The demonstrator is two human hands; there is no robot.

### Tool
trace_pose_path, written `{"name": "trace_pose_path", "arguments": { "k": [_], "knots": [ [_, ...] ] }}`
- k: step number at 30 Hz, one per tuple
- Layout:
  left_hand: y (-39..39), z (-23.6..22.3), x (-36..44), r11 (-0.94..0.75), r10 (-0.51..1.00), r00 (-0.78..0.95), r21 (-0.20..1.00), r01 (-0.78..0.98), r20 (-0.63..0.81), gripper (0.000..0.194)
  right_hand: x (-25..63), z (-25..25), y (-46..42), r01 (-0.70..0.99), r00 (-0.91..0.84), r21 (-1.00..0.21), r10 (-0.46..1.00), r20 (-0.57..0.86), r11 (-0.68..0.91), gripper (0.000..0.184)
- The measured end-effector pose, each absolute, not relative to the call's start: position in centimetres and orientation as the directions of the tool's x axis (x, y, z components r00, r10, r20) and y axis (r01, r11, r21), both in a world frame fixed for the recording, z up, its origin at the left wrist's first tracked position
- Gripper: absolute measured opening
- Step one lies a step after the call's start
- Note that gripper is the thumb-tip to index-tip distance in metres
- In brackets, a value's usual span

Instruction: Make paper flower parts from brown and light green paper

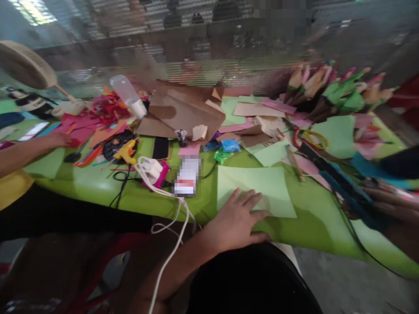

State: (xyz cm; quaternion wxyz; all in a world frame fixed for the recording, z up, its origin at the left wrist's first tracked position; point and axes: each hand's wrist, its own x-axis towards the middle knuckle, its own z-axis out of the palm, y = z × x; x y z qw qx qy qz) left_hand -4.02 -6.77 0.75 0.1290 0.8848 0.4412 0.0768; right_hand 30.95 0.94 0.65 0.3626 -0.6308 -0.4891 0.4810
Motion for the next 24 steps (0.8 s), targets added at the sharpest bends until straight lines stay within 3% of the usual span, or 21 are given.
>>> {"name": "trace_pose_path", "arguments": {
  "k": [2,4,9,13,19,24],
  "knots": [
    [-6.2,1.3,-3.6,-0.570,0.807,0.590,0.280,0.773,0.014,0.056,29.7,1.3,-1.1,0.101,0.098,-0.919,0.923,-0.373,-0.382,0.031],
    [-5.5,1.6,-2.9,-0.555,0.822,0.568,0.266,0.788,0.033,0.055,28.7,1.6,-2.4,0.050,0.062,-0.920,0.921,-0.385,-0.388,0.032],
    [-3.7,1.3,-0.6,-0.544,0.835,0.549,0.205,0.814,0.036,0.054,28.7,1.7,-4.3,0.174,-0.183,-0.951,0.940,-0.288,-0.257,0.045],
    [-2.6,0.7,0.6,-0.527,0.845,0.535,0.143,0.838,-0.022,0.056,30.0,2.0,-5.9,0.184,-0.313,-0.949,0.900,-0.305,-0.257,0.043],
    [-1.3,-0.4,1.0,-0.481,0.872,0.486,0.091,0.872,-0.053,0.061,31.6,1.9,-6.8,0.474,-0.205,-0.880,0.968,-0.143,-0.030,0.047],
    [-1.3,-0.6,1.1,-0.484,0.870,0.488,0.065,0.873,-0.070,0.061,31.8,1.1,-6.8,0.636,-0.264,-0.764,0.961,-0.082,0.109,0.041]
  ]
}}
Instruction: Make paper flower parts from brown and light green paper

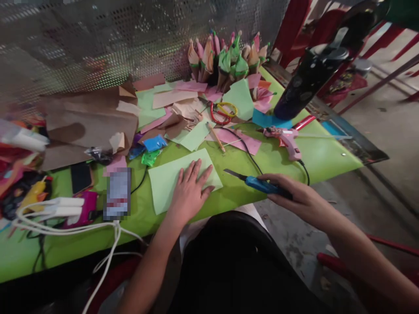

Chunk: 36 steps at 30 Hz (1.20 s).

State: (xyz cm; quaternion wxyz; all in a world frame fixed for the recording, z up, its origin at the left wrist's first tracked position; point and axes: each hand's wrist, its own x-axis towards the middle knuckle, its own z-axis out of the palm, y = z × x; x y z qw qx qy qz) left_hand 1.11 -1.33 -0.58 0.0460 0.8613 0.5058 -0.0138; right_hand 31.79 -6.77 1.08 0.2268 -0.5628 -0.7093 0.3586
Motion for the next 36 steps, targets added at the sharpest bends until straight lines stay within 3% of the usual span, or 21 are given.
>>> {"name": "trace_pose_path", "arguments": {
  "k": [7,12,23,30,36],
  "knots": [
    [-1.6,-0.5,1.3,-0.483,0.870,0.484,0.040,0.875,-0.094,0.063,31.7,0.2,-6.7,0.820,-0.307,-0.494,0.950,0.049,0.291,0.037],
    [-1.6,-0.8,1.2,-0.487,0.869,0.488,0.030,0.873,-0.079,0.063,31.7,0.1,-6.6,0.825,-0.369,-0.410,0.920,0.129,0.388,0.034],
    [-1.7,-0.6,1.2,-0.487,0.869,0.490,0.058,0.871,-0.061,0.060,31.7,0.2,-6.4,0.776,-0.450,-0.429,0.882,0.136,0.462,0.032],
    [-1.7,-0.4,1.4,-0.492,0.867,0.495,0.059,0.869,-0.060,0.056,31.3,0.0,-6.6,0.773,-0.493,-0.314,0.834,0.247,0.550,0.033],
    [-1.7,-0.3,1.5,-0.490,0.868,0.493,0.056,0.870,-0.061,0.057,31.4,-0.1,-7.1,0.760,-0.475,-0.383,0.851,0.224,0.525,0.035]
  ]
}}
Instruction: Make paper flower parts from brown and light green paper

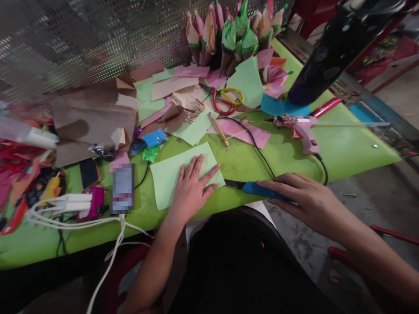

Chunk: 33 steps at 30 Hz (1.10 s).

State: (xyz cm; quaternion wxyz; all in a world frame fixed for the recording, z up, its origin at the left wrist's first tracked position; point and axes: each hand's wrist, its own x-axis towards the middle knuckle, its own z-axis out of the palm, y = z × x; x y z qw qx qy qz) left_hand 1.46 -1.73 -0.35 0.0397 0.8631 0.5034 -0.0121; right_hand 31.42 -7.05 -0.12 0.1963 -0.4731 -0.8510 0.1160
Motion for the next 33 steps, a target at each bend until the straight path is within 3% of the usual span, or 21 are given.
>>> {"name": "trace_pose_path", "arguments": {
  "k": [24,33],
  "knots": [
    [-1.8,-0.6,1.5,-0.486,0.866,0.494,0.104,0.868,-0.075,0.056,27.8,-0.1,-7.8,0.720,-0.514,-0.425,0.833,0.203,0.548,0.034],
    [-1.5,1.1,-0.8,-0.450,0.869,0.491,0.317,0.835,-0.059,0.056,26.5,-0.2,-8.4,0.751,-0.481,-0.401,0.851,0.211,0.524,0.035]
  ]
}}
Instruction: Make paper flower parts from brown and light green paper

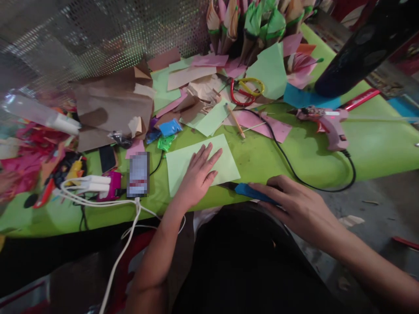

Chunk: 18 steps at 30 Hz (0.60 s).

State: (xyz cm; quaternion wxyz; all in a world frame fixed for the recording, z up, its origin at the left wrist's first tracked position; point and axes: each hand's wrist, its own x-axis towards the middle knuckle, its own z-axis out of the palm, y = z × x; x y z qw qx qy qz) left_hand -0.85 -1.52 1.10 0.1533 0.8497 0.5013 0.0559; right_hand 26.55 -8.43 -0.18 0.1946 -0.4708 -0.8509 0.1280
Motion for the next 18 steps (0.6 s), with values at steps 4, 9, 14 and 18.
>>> {"name": "trace_pose_path", "arguments": {
  "k": [4,9,14,18],
  "knots": [
    [-2.3,1.4,-2.7,-0.460,0.871,0.485,0.217,0.861,-0.080,0.051,26.7,-0.5,-8.5,0.750,-0.478,-0.402,0.850,0.220,0.526,0.035],
    [-3.0,0.1,-3.3,-0.448,0.877,0.463,0.127,0.885,-0.127,0.053,26.7,-0.6,-8.5,0.733,-0.467,-0.454,0.860,0.204,0.506,0.035],
    [-3.1,-0.5,-3.2,-0.456,0.876,0.469,0.121,0.882,-0.111,0.054,25.6,-0.4,-8.9,0.723,-0.469,-0.480,0.863,0.187,0.497,0.036],
    [-3.1,-0.6,-3.3,-0.460,0.876,0.472,0.121,0.880,-0.099,0.054,24.5,-0.3,-9.0,0.714,-0.497,-0.469,0.848,0.184,0.520,0.036]
  ]
}}
